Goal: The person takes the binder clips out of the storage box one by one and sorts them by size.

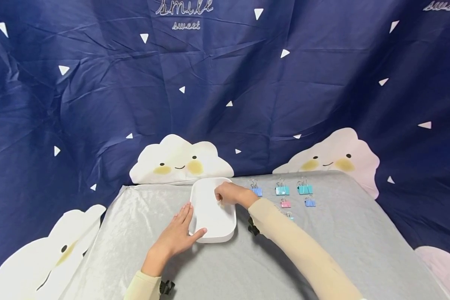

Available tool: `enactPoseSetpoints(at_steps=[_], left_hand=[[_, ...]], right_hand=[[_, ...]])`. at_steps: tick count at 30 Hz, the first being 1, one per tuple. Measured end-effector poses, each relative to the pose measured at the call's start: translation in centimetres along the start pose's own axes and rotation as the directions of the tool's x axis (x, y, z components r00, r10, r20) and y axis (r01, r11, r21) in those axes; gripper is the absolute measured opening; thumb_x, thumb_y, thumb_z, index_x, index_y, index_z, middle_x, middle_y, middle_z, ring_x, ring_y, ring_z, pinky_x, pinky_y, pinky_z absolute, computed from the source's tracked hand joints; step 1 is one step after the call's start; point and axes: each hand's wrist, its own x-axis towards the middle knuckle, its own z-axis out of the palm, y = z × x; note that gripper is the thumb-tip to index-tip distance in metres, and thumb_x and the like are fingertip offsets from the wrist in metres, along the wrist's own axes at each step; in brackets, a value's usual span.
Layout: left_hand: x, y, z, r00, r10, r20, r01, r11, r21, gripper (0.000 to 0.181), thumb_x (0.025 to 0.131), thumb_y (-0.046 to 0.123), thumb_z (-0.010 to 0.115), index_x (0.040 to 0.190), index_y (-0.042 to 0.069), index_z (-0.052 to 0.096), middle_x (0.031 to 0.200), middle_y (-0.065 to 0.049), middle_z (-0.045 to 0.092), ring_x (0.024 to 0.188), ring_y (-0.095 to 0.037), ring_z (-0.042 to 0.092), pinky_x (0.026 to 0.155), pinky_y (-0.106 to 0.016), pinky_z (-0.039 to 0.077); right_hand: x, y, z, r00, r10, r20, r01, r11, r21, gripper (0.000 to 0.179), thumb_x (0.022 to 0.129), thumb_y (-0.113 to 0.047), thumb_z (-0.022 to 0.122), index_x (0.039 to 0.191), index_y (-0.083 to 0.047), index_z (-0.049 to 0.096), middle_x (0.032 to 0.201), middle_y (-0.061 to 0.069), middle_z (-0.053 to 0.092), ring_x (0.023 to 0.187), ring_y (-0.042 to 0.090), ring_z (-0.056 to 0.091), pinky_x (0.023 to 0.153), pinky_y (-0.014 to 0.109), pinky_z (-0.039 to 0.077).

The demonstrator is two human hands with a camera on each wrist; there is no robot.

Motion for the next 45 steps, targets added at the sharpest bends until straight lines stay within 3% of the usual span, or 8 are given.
enactPoseSetpoints(at_steps=[6, 10, 14, 24, 35, 45], left_hand=[[-0.1, 0.0, -0.1, 1.0, -0.002, 0.002, 0.003, 1.0, -0.009, 0.101, 0.101, 0.067, 0.056, 0.165, -0.006, 0.028, 0.178, -0.019, 0.019, 0.165, -0.038, 0.02, 0.135, -0.057, 0.023], [-0.1, -0.1, 0.0, 1.0, -0.003, 0.005, 0.003, 1.0, -0.008, 0.101, 0.101, 0.068, 0.055, 0.166, -0.005, 0.027, 0.178, -0.019, 0.019, 0.166, -0.038, 0.02, 0.135, -0.056, 0.023], [0.0, -0.1, -0.1, 1.0, -0.002, 0.005, 0.002, 1.0, -0.006, 0.101, 0.101, 0.068, 0.055, 0.166, -0.005, 0.027, 0.178, -0.019, 0.019, 0.166, -0.038, 0.019, 0.135, -0.057, 0.023], [0.0, 0.0, -0.1, 1.0, 0.002, 0.007, -0.002, 1.0, -0.007, 0.101, 0.102, 0.067, 0.055, 0.166, -0.006, 0.027, 0.178, -0.019, 0.018, 0.166, -0.037, 0.018, 0.135, -0.057, 0.023], [0.1, 0.1, -0.1, 1.0, 0.004, 0.008, -0.004, 1.0, -0.001, 0.101, 0.102, 0.067, 0.055, 0.166, -0.006, 0.027, 0.178, -0.02, 0.018, 0.166, -0.039, 0.018, 0.135, -0.056, 0.023], [0.1, 0.0, 0.0, 1.0, 0.002, 0.018, -0.002, 1.0, 0.008, 0.102, 0.102, 0.068, 0.054, 0.166, -0.006, 0.025, 0.178, -0.019, 0.017, 0.166, -0.038, 0.018, 0.135, -0.056, 0.023]], right_hand=[[0.0, 0.1, -0.2, 0.994, -0.1, -0.035, 0.098, 0.994, -0.043, 0.014, 0.092, 0.002, 0.076, 0.092, -0.01, 0.083, 0.098, 0.004, 0.072, 0.097, 0.021, 0.067, 0.093, 0.031, 0.059], [-0.1, 0.1, -0.3, 0.979, -0.185, -0.085, 0.181, 0.982, -0.057, 0.016, 0.09, 0.004, 0.076, 0.09, -0.009, 0.084, 0.093, 0.005, 0.071, 0.09, 0.02, 0.066, 0.088, 0.029, 0.059], [0.0, 0.0, -0.3, 0.966, -0.224, -0.129, 0.221, 0.975, -0.038, 0.015, 0.088, 0.004, 0.077, 0.087, -0.01, 0.082, 0.087, 0.002, 0.071, 0.085, 0.017, 0.066, 0.084, 0.026, 0.058], [-0.6, -0.5, -1.0, 0.962, -0.22, -0.16, 0.224, 0.974, 0.007, 0.016, 0.09, 0.005, 0.073, 0.09, -0.007, 0.082, 0.089, 0.004, 0.076, 0.087, 0.018, 0.069, 0.085, 0.027, 0.06], [-2.2, -0.2, -2.1, 0.925, -0.279, -0.257, 0.292, 0.956, 0.012, 0.012, 0.091, 0.002, 0.075, 0.086, -0.008, 0.079, 0.081, 0.0, 0.067, 0.076, 0.008, 0.055, 0.076, 0.021, 0.052], [-4.3, -0.2, -3.2, 0.939, -0.184, -0.289, 0.222, 0.97, 0.103, 0.011, 0.097, -0.004, 0.074, 0.095, -0.011, 0.082, 0.093, -0.002, 0.074, 0.08, 0.007, 0.062, 0.076, 0.022, 0.056]])
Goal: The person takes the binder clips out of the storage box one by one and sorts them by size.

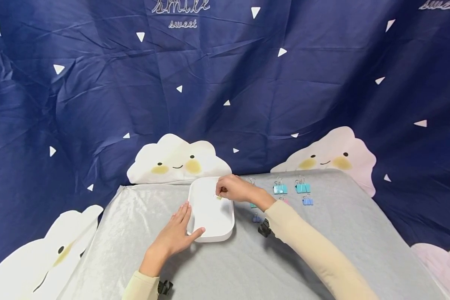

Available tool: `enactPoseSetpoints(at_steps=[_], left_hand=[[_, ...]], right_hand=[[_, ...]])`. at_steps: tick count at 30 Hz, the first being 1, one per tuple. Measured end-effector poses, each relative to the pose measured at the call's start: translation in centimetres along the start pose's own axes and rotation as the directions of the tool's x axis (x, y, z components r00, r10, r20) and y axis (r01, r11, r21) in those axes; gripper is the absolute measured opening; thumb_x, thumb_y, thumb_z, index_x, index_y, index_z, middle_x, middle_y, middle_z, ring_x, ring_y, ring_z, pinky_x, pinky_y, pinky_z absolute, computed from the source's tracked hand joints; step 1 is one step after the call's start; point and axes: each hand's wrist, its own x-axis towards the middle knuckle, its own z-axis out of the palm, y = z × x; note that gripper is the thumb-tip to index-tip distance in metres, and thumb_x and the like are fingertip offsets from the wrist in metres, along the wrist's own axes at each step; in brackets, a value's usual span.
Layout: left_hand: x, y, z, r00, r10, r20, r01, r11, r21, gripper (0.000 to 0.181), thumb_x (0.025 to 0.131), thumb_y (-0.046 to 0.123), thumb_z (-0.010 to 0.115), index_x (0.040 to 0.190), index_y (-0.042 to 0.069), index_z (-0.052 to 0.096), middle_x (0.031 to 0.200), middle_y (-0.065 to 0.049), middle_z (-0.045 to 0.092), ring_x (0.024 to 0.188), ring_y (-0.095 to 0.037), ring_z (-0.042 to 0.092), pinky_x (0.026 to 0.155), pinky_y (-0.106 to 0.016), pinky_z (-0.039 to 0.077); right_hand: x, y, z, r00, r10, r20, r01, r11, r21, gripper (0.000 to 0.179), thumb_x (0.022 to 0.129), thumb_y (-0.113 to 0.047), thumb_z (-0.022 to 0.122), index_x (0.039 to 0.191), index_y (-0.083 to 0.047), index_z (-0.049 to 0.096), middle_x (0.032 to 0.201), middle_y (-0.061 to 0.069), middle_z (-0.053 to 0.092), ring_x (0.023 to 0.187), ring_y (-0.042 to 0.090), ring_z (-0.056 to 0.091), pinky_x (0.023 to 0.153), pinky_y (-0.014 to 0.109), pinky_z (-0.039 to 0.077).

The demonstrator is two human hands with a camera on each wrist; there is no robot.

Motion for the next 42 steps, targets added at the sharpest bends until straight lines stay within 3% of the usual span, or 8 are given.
enactPoseSetpoints(at_steps=[7, 15, 24, 33, 42], left_hand=[[-0.1, -0.1, 0.2, 1.0, 0.017, -0.026, -0.016, 0.999, 0.031, 0.101, 0.102, 0.067, 0.055, 0.165, -0.007, 0.028, 0.177, -0.021, 0.02, 0.165, -0.039, 0.02, 0.134, -0.057, 0.025], [-0.2, -0.1, 0.3, 0.999, 0.016, -0.035, -0.014, 0.998, 0.055, 0.1, 0.103, 0.068, 0.052, 0.165, -0.005, 0.028, 0.177, -0.02, 0.021, 0.165, -0.038, 0.021, 0.134, -0.057, 0.025], [-0.3, -0.1, 0.5, 0.998, 0.013, -0.055, -0.011, 0.999, 0.042, 0.097, 0.105, 0.066, 0.05, 0.165, -0.006, 0.028, 0.177, -0.019, 0.021, 0.166, -0.037, 0.02, 0.135, -0.057, 0.024], [-0.2, -0.1, 0.6, 0.997, 0.024, -0.067, -0.02, 0.998, 0.054, 0.093, 0.107, 0.063, 0.05, 0.165, -0.006, 0.029, 0.177, -0.02, 0.022, 0.165, -0.038, 0.02, 0.135, -0.057, 0.023], [-0.2, -0.1, 0.7, 0.996, 0.033, -0.08, -0.028, 0.998, 0.06, 0.09, 0.108, 0.061, 0.049, 0.164, -0.007, 0.03, 0.176, -0.022, 0.023, 0.165, -0.038, 0.022, 0.135, -0.056, 0.025]], right_hand=[[-1.1, 0.3, -1.3, 0.999, 0.034, -0.041, -0.032, 0.998, 0.049, 0.008, 0.098, -0.005, 0.076, 0.096, -0.011, 0.081, 0.096, -0.001, 0.076, 0.085, 0.007, 0.07, 0.077, 0.02, 0.06], [-2.7, 0.5, -2.6, 0.995, 0.03, -0.09, -0.026, 0.998, 0.054, 0.008, 0.096, -0.004, 0.076, 0.094, -0.009, 0.081, 0.094, 0.001, 0.076, 0.083, 0.01, 0.07, 0.076, 0.022, 0.06], [-4.7, 1.2, -3.8, 0.989, 0.099, -0.114, -0.091, 0.993, 0.079, 0.007, 0.098, -0.007, 0.076, 0.099, -0.012, 0.082, 0.098, -0.001, 0.076, 0.081, 0.006, 0.067, 0.072, 0.023, 0.058], [-7.2, 1.8, -5.3, 0.974, 0.127, -0.19, -0.107, 0.988, 0.11, 0.008, 0.095, -0.003, 0.077, 0.1, -0.008, 0.082, 0.098, 0.003, 0.078, 0.087, 0.014, 0.075, 0.076, 0.026, 0.064], [-9.9, 2.9, -6.2, 0.954, 0.185, -0.237, -0.159, 0.979, 0.127, 0.01, 0.096, -0.002, 0.077, 0.1, -0.01, 0.081, 0.097, 0.002, 0.079, 0.088, 0.014, 0.073, 0.081, 0.034, 0.065]])
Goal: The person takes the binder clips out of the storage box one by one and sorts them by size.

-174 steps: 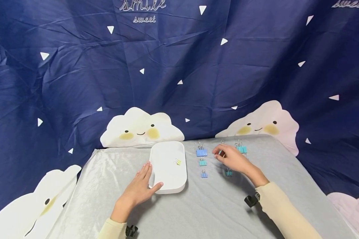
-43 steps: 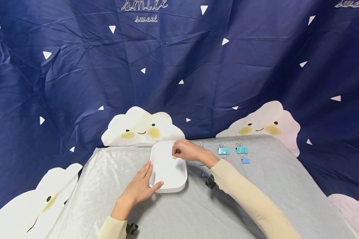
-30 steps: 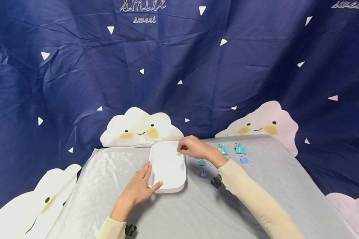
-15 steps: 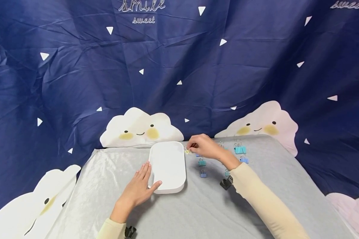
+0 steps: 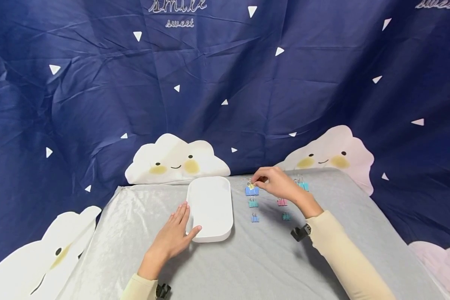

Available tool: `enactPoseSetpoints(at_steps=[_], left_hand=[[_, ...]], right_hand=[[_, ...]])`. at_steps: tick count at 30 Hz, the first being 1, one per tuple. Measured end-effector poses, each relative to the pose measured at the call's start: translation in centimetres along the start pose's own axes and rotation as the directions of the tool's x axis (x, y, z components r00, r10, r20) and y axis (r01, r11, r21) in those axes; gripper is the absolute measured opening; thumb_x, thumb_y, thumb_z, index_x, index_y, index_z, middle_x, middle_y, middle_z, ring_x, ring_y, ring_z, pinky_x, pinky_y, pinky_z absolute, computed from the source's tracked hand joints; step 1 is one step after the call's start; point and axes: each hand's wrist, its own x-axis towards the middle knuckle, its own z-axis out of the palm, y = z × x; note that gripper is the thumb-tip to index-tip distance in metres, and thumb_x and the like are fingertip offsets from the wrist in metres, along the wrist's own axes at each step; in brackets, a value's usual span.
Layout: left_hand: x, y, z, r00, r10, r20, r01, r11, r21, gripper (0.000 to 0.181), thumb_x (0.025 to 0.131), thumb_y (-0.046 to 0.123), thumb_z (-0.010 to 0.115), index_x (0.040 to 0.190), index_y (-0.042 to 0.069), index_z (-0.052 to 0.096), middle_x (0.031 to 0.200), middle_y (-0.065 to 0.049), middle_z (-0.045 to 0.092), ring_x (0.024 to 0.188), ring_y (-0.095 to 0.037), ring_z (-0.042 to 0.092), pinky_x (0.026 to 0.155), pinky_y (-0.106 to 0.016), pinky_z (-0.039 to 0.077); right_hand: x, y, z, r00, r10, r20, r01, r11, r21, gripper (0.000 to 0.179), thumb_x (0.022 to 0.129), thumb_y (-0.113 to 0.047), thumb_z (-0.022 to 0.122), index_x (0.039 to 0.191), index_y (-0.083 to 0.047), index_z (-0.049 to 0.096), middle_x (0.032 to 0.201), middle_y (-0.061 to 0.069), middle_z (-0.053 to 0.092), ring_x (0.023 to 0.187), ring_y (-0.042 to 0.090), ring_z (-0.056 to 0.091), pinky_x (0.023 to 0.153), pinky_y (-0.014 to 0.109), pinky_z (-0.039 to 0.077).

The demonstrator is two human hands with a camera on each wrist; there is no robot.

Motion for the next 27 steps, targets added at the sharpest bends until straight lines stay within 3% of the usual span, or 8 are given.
enactPoseSetpoints(at_steps=[5, 12, 21, 27], left_hand=[[-0.1, 0.0, 0.0, 1.0, 0.004, -0.009, -0.004, 1.0, -0.002, 0.09, 0.107, 0.06, 0.051, 0.164, -0.008, 0.031, 0.176, -0.022, 0.024, 0.165, -0.038, 0.022, 0.134, -0.056, 0.025], [-0.1, -0.1, 0.1, 1.0, -0.003, -0.006, 0.003, 1.0, 0.0, 0.092, 0.107, 0.061, 0.051, 0.164, -0.007, 0.03, 0.176, -0.021, 0.024, 0.165, -0.037, 0.022, 0.135, -0.055, 0.025], [0.0, -0.2, 0.0, 1.0, -0.004, 0.006, 0.004, 1.0, -0.01, 0.091, 0.107, 0.061, 0.05, 0.165, -0.006, 0.028, 0.176, -0.021, 0.022, 0.165, -0.038, 0.022, 0.135, -0.056, 0.024], [0.1, -0.3, 0.1, 1.0, -0.011, 0.016, 0.011, 1.0, -0.015, 0.092, 0.107, 0.062, 0.048, 0.166, -0.005, 0.025, 0.177, -0.02, 0.02, 0.166, -0.036, 0.02, 0.135, -0.055, 0.023]], right_hand=[[-1.5, 0.9, -0.8, 0.999, -0.013, -0.037, 0.012, 0.999, -0.032, 0.01, 0.094, -0.001, 0.078, 0.097, -0.01, 0.081, 0.093, 0.002, 0.079, 0.086, 0.015, 0.074, 0.08, 0.036, 0.065], [-3.6, 2.1, -1.8, 0.998, 0.033, -0.05, -0.034, 0.999, -0.031, 0.008, 0.095, -0.005, 0.079, 0.097, -0.012, 0.08, 0.092, -0.001, 0.077, 0.086, 0.012, 0.073, 0.077, 0.04, 0.065], [-5.9, 3.7, -2.4, 0.995, 0.052, -0.082, -0.056, 0.997, -0.046, 0.011, 0.093, -0.002, 0.08, 0.096, -0.012, 0.08, 0.094, 0.002, 0.079, 0.085, 0.014, 0.073, 0.078, 0.032, 0.064], [-7.5, 4.6, -2.6, 0.99, 0.098, -0.102, -0.104, 0.993, -0.048, 0.014, 0.089, 0.002, 0.081, 0.094, -0.012, 0.08, 0.094, -0.001, 0.078, 0.083, 0.007, 0.07, 0.076, 0.03, 0.063]])
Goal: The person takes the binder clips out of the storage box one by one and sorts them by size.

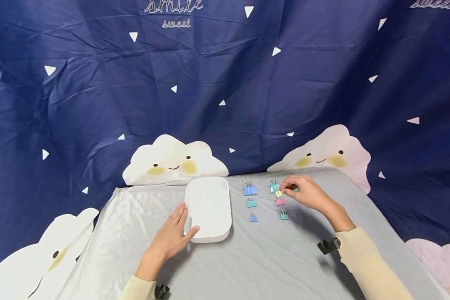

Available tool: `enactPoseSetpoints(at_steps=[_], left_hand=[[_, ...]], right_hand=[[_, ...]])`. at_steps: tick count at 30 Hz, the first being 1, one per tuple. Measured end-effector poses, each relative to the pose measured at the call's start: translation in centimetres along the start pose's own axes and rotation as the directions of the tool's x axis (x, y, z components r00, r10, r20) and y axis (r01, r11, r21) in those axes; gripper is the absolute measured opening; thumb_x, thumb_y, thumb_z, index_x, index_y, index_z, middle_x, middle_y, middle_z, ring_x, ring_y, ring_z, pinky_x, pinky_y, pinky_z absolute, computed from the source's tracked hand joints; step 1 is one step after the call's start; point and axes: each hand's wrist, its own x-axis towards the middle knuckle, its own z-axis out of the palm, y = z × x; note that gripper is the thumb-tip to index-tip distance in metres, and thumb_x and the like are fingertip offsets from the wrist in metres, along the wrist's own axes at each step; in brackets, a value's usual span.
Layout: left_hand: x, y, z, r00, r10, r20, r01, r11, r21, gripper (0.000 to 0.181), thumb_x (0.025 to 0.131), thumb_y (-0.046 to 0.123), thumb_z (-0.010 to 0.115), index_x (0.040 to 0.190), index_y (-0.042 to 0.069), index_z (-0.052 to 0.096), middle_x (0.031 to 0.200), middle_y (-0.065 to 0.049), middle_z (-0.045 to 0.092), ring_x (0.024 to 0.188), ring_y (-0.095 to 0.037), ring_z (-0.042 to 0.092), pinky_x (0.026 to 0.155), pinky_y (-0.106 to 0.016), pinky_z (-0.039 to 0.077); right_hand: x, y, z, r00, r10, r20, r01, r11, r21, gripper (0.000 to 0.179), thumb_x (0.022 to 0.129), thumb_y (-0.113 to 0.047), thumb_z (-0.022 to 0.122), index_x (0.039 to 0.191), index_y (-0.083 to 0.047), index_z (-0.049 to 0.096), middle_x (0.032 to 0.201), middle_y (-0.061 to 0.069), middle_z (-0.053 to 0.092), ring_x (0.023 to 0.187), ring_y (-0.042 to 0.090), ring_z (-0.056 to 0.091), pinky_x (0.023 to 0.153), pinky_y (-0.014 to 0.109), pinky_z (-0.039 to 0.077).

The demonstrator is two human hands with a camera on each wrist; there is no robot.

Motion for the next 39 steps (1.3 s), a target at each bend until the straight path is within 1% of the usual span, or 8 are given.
enactPoseSetpoints(at_steps=[5, 11, 14, 21, 26, 31, 34, 39], left_hand=[[0.0, -0.1, 0.1, 1.0, -0.001, 0.002, 0.001, 1.0, -0.012, 0.093, 0.107, 0.063, 0.049, 0.166, -0.005, 0.025, 0.177, -0.02, 0.019, 0.166, -0.036, 0.019, 0.135, -0.055, 0.023], [0.0, -0.2, 0.3, 1.0, 0.0, 0.003, 0.0, 1.0, -0.006, 0.094, 0.107, 0.065, 0.047, 0.166, -0.005, 0.025, 0.177, -0.02, 0.02, 0.166, -0.036, 0.02, 0.135, -0.056, 0.024], [0.0, -0.2, 0.3, 1.0, 0.0, 0.005, 0.0, 1.0, -0.005, 0.094, 0.107, 0.065, 0.047, 0.166, -0.005, 0.025, 0.177, -0.02, 0.019, 0.166, -0.036, 0.019, 0.135, -0.056, 0.023], [0.0, -0.2, 0.2, 1.0, -0.001, 0.01, 0.001, 1.0, -0.015, 0.094, 0.107, 0.063, 0.049, 0.166, -0.005, 0.024, 0.178, -0.02, 0.018, 0.166, -0.036, 0.019, 0.135, -0.055, 0.023], [0.0, -0.2, 0.2, 1.0, -0.001, 0.011, 0.001, 1.0, -0.016, 0.094, 0.107, 0.063, 0.049, 0.166, -0.006, 0.024, 0.178, -0.019, 0.018, 0.166, -0.036, 0.019, 0.135, -0.055, 0.023], [0.0, -0.2, 0.1, 1.0, -0.001, 0.011, 0.001, 1.0, -0.019, 0.094, 0.107, 0.062, 0.05, 0.166, -0.006, 0.024, 0.178, -0.019, 0.018, 0.166, -0.036, 0.019, 0.135, -0.055, 0.023], [0.0, -0.2, 0.1, 1.0, -0.002, 0.011, 0.002, 1.0, -0.02, 0.094, 0.107, 0.062, 0.05, 0.166, -0.006, 0.024, 0.178, -0.019, 0.018, 0.166, -0.035, 0.019, 0.135, -0.055, 0.023], [0.0, -0.1, 0.1, 1.0, 0.002, 0.006, -0.002, 1.0, -0.023, 0.094, 0.107, 0.062, 0.05, 0.166, -0.006, 0.025, 0.177, -0.02, 0.019, 0.166, -0.036, 0.02, 0.135, -0.056, 0.024]], right_hand=[[-1.5, 0.7, -0.5, 0.999, 0.027, -0.026, -0.027, 1.0, 0.004, 0.015, 0.089, 0.003, 0.08, 0.093, -0.011, 0.08, 0.091, 0.001, 0.077, 0.081, 0.003, 0.067, 0.073, 0.025, 0.061], [-3.1, 1.5, -1.0, 0.998, 0.06, -0.014, -0.06, 0.998, 0.013, 0.014, 0.089, 0.004, 0.08, 0.092, -0.009, 0.08, 0.088, 0.005, 0.077, 0.079, 0.003, 0.066, 0.073, 0.025, 0.061], [-3.7, 2.0, -1.0, 0.997, 0.072, -0.014, -0.072, 0.997, 0.012, 0.014, 0.088, 0.004, 0.081, 0.092, -0.009, 0.079, 0.088, 0.004, 0.076, 0.079, 0.003, 0.066, 0.073, 0.025, 0.061], [-5.3, 3.6, -0.6, 0.995, 0.093, -0.026, -0.093, 0.996, 0.006, 0.015, 0.086, 0.007, 0.081, 0.088, -0.008, 0.078, 0.086, 0.009, 0.076, 0.078, -0.001, 0.063, 0.07, 0.021, 0.059], [-6.4, 4.6, -0.4, 0.993, 0.107, -0.051, -0.107, 0.994, 0.008, 0.016, 0.085, 0.007, 0.081, 0.086, -0.008, 0.078, 0.087, 0.005, 0.076, 0.078, -0.002, 0.062, 0.069, 0.021, 0.058], [-7.4, 5.8, -0.1, 0.989, 0.146, -0.033, -0.146, 0.989, -0.002, 0.017, 0.086, 0.007, 0.081, 0.088, -0.009, 0.077, 0.09, 0.002, 0.076, 0.079, -0.002, 0.062, 0.069, 0.022, 0.058], [-7.9, 6.5, 0.1, 0.982, 0.187, -0.013, -0.187, 0.982, -0.005, 0.017, 0.087, 0.008, 0.08, 0.088, -0.009, 0.077, 0.09, 0.003, 0.076, 0.079, -0.001, 0.061, 0.069, 0.021, 0.057], [-8.7, 7.5, 0.7, 0.969, 0.246, 0.014, -0.246, 0.969, -0.006, 0.016, 0.086, 0.008, 0.078, 0.087, -0.008, 0.076, 0.086, 0.008, 0.075, 0.077, 0.0, 0.06, 0.068, 0.02, 0.055]])
